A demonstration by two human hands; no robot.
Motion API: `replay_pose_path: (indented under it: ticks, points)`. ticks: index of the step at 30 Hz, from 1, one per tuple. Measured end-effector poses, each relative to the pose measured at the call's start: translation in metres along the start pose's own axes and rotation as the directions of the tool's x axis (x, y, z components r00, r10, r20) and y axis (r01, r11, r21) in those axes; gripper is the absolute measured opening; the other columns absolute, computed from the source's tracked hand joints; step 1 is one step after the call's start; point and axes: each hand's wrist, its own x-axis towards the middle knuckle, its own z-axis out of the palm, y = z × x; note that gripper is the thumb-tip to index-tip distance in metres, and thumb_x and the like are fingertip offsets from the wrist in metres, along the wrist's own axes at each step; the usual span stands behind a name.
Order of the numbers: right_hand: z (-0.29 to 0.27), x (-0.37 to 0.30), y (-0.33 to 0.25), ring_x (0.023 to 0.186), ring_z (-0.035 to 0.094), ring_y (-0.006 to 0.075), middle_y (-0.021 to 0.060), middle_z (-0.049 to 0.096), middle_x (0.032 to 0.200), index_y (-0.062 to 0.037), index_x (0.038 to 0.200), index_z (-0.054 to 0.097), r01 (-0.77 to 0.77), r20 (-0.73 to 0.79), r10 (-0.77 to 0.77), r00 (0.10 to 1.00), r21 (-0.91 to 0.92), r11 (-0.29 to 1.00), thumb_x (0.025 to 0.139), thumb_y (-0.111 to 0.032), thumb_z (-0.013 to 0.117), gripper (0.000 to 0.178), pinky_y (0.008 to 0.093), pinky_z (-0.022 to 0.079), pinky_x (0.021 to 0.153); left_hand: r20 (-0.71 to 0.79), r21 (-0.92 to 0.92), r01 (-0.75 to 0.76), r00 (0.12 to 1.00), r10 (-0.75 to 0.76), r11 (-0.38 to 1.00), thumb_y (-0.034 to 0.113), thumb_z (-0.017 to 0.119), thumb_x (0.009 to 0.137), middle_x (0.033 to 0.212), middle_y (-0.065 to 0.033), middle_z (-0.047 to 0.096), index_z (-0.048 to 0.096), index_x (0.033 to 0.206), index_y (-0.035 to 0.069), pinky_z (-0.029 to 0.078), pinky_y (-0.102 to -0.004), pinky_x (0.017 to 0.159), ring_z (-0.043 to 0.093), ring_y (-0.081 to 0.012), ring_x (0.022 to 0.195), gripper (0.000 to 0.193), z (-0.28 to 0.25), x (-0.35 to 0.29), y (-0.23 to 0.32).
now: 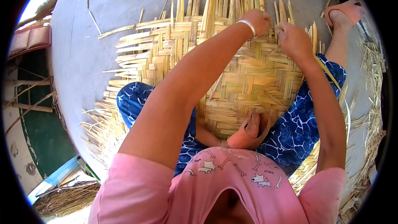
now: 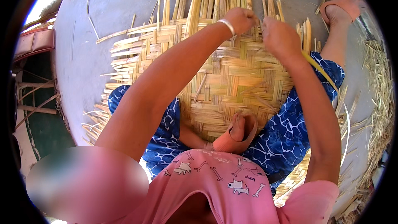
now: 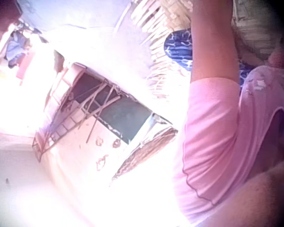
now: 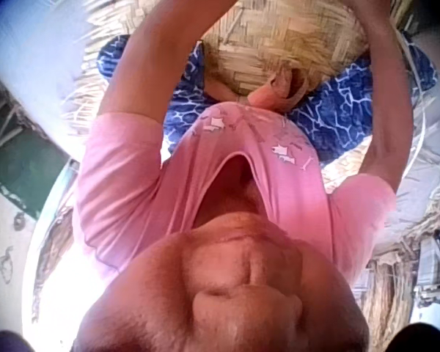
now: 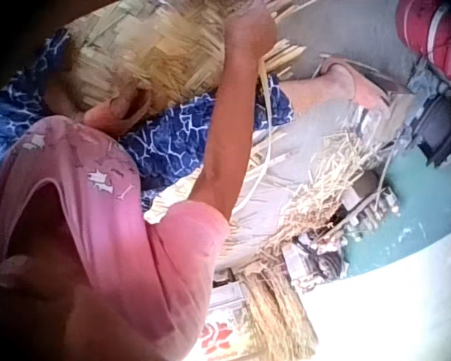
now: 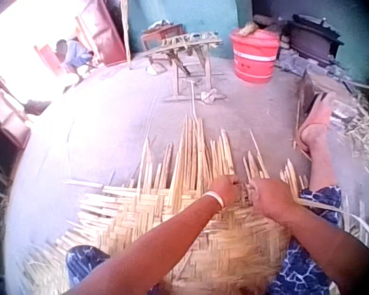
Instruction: The person sits on the floor and weaves a basket using thin bamboo strips. They interlace the strips by hand, occasionally adjusting the basket's position and adding new strips to continue the pattern.
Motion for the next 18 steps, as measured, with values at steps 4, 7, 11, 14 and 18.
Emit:
replay_pose_path:
  ticks: [4, 7, 11, 14, 18]
  points:
    - [0.002, 0.036, 0.028, 0.076, 0.057, 0.0399, 0.017, 0.061, 0.078, -0.0062, 0.084, 0.055, -0.007, -0.021, 0.005, 1.0, -0.117, 0.993, 0.083, -0.018, 0.05, 0.013, 0.0506, 0.044, 0.066, 0.023, -0.149, 0.003, 1.0, 0.001, 0.989, 0.028, 0.064, 0.081, 0.074, -0.0104, 0.066, 0.07, 0.092, 0.006, 0.05, -0.0331, 0.06, 0.06, -0.0186, 0.059, 0.025, -0.002, -0.001, 0.004]
    - [-0.007, 0.038, -0.007, 0.077, 0.057, 0.04, 0.0169, 0.062, 0.078, -0.0071, 0.084, 0.055, -0.004, -0.046, -0.001, 0.999, -0.103, 0.995, 0.082, -0.018, 0.05, 0.012, 0.0503, 0.044, 0.065, -0.078, -0.031, -0.145, 0.987, 0.142, 0.989, 0.028, 0.064, 0.079, 0.079, -0.014, 0.067, 0.07, 0.092, 0.007, 0.05, -0.0355, 0.067, 0.062, -0.0255, 0.068, 0.025, 0.006, 0.008, -0.015]
    - [-0.017, 0.022, -0.03, 0.078, 0.058, 0.0401, 0.0172, 0.062, 0.079, -0.0073, 0.085, 0.056, 0.045, -0.033, -0.046, 0.998, -0.023, 0.999, 0.082, -0.017, 0.048, 0.013, 0.0502, 0.045, 0.066, -0.036, 0.166, -0.035, 0.998, 0.042, 0.985, 0.03, 0.064, 0.079, 0.089, -0.0147, 0.067, 0.069, 0.097, 0.009, 0.051, -0.0369, 0.075, 0.064, -0.0296, 0.08, 0.028, 0.012, 0.015, -0.018]
    - [-0.021, 0.009, 0.008, 0.078, 0.058, 0.0399, 0.0178, 0.062, 0.081, -0.0065, 0.087, 0.056, 0.004, -0.013, -0.005, 1.0, -0.095, 0.995, 0.083, -0.018, 0.047, 0.015, 0.0501, 0.045, 0.067, 0.071, -0.167, -0.004, 0.997, 0.016, 0.986, 0.033, 0.062, 0.083, 0.086, -0.0137, 0.068, 0.07, 0.098, 0.007, 0.052, -0.037, 0.072, 0.064, -0.026, 0.075, 0.031, -0.002, 0.002, -0.007]
    - [-0.026, -0.015, 0.095, 0.081, 0.058, 0.0397, 0.0186, 0.062, 0.086, -0.0056, 0.09, 0.055, -0.05, 0.006, 0.053, 0.999, -0.263, 0.964, 0.085, -0.021, 0.046, 0.019, 0.0494, 0.045, 0.07, 0.195, 0.213, -0.168, 0.973, 0.127, 0.963, 0.033, 0.059, 0.086, 0.093, -0.0115, 0.068, 0.069, 0.102, 0.009, 0.05, -0.0401, 0.081, 0.064, -0.0246, 0.084, 0.031, -0.02, -0.003, 0.015]
